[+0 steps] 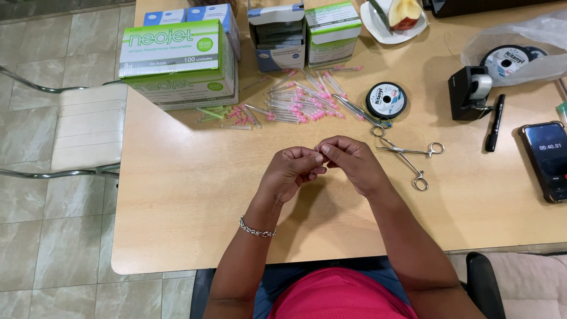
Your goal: The person sits at a desk and assembles medical supplies by threading a thin filament through a small plastic tube. They use hemostats to grip the filament and pull it through the tube, then cut the filament with scissors. The process is repeated with additional tubes and filament.
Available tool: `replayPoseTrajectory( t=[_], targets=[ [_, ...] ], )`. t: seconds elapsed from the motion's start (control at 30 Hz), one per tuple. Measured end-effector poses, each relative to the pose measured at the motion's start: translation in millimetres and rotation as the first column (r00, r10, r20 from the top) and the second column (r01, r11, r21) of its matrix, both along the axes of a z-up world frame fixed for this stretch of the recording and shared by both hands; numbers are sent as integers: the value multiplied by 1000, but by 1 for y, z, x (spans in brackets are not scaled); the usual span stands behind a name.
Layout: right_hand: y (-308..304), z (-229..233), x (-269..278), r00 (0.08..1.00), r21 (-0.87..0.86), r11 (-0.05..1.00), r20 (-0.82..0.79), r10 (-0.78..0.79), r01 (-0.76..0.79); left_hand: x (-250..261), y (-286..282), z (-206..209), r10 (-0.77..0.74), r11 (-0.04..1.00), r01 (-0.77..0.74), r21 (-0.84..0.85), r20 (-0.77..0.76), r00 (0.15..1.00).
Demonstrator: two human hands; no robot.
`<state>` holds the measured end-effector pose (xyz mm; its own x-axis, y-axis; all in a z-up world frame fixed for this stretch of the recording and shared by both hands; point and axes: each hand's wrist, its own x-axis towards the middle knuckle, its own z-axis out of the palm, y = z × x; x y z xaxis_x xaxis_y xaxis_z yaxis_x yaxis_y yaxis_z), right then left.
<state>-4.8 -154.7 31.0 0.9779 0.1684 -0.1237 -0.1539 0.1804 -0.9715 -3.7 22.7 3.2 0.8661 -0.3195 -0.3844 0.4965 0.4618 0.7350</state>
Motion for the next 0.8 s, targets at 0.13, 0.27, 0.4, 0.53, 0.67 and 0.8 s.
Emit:
replayPoseTrajectory(
  t=[0.13, 0.27, 0.4, 0.53, 0.67, 0.8],
  targets=[
    [-1, -8, 3, 1000, -20, 1000, 13, 7, -6, 0, 0, -3, 14, 1000, -14, 8, 3, 1000],
    [-1, -8, 2, 1000, -32, 999, 8, 11, -11, -2, 1, 2, 12, 1000, -12, 13, 1, 1000],
    [-1, -8, 3, 1000, -56, 998, 1, 7, -7, -2, 2, 4, 13, 1000, -13, 6, -5, 1000],
    [0, -4, 0, 1000, -66, 998, 1, -4, 4, -1, 1, 2, 9, 1000, -9, 28, -4, 1000],
    [-2, -11, 0, 1000, -57, 998, 2, -17, 17, -4, 2, 2, -2, 999, 2, 48, -6, 1000],
    [-11, -18, -2, 998, -99, 995, -53, 28, -33, -3, -1, -9, -51, 993, 53, 106, -22, 998]
  ],
)
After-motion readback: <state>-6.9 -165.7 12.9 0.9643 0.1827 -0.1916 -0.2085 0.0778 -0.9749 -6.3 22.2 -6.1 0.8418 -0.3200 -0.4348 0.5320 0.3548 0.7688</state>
